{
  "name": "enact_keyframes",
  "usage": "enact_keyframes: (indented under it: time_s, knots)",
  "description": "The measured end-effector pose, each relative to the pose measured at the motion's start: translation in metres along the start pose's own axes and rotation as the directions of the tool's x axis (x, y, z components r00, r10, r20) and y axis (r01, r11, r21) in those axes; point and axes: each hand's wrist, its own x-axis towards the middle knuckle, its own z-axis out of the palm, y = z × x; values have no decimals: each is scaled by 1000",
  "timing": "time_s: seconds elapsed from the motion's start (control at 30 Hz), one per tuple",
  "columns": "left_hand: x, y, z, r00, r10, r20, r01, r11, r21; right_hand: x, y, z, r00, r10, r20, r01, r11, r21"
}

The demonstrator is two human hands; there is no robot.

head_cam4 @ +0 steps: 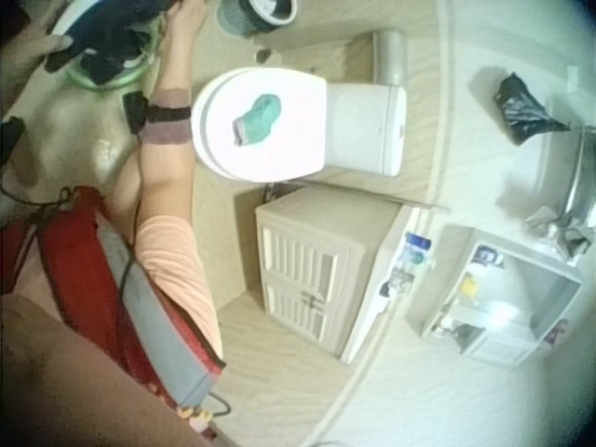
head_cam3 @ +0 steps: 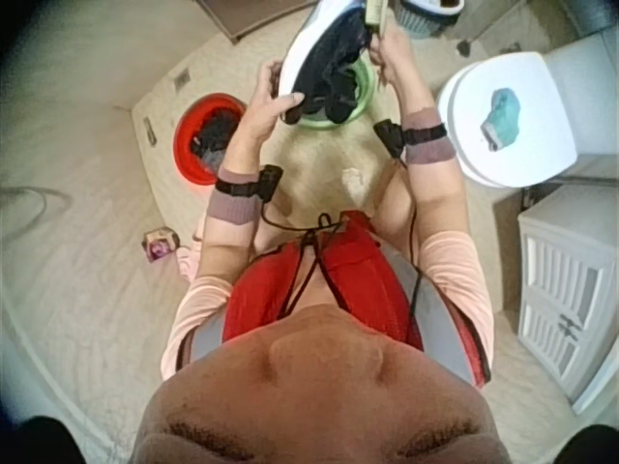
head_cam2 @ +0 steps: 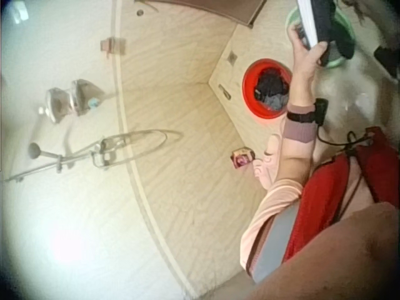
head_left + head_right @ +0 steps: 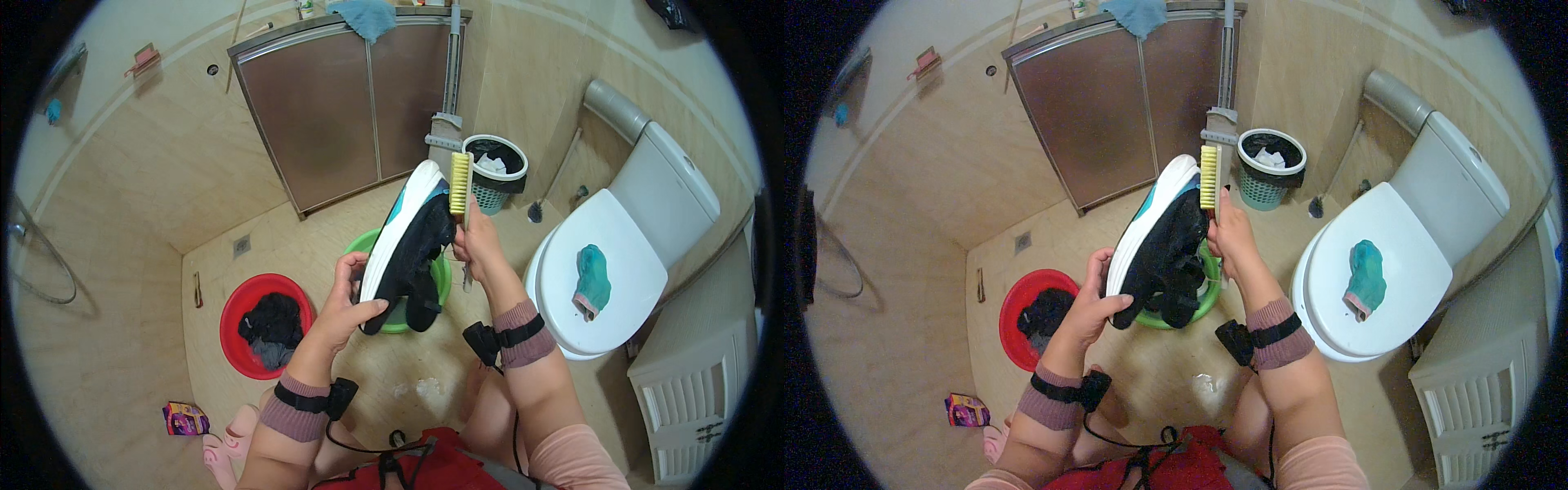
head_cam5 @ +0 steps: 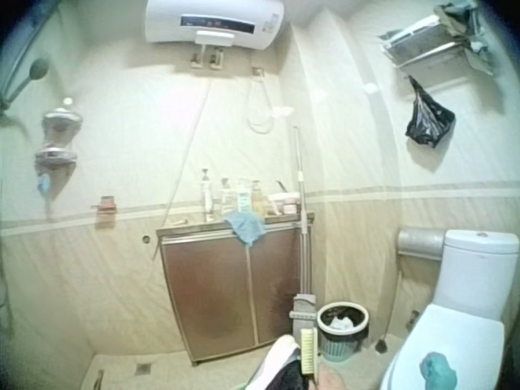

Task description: Scrubbing a black sneaker with a brush and soapy water in a basin.

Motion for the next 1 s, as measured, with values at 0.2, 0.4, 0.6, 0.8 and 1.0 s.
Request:
enact_keyframes:
  time_s: [0.2,0.4,0.6,0.8,1.0]
  knots:
    - [3,-3,7,963,-269,32,259,877,-405,0,18,0,999,-36,3,36,989,-144]
    - [5,-19,2,989,-107,-100,99,992,-82,-28,6,12,805,-587,86,295,270,-917]
    - [0,-11,5,988,-17,-154,22,999,26,-56,24,36,798,-521,302,445,172,-879]
    - [0,-1,9,999,31,-10,-28,979,203,-2,5,-8,777,-623,91,311,255,-915]
    - [-3,-2,7,998,42,-35,-35,985,170,-21,23,14,715,-652,252,371,48,-928]
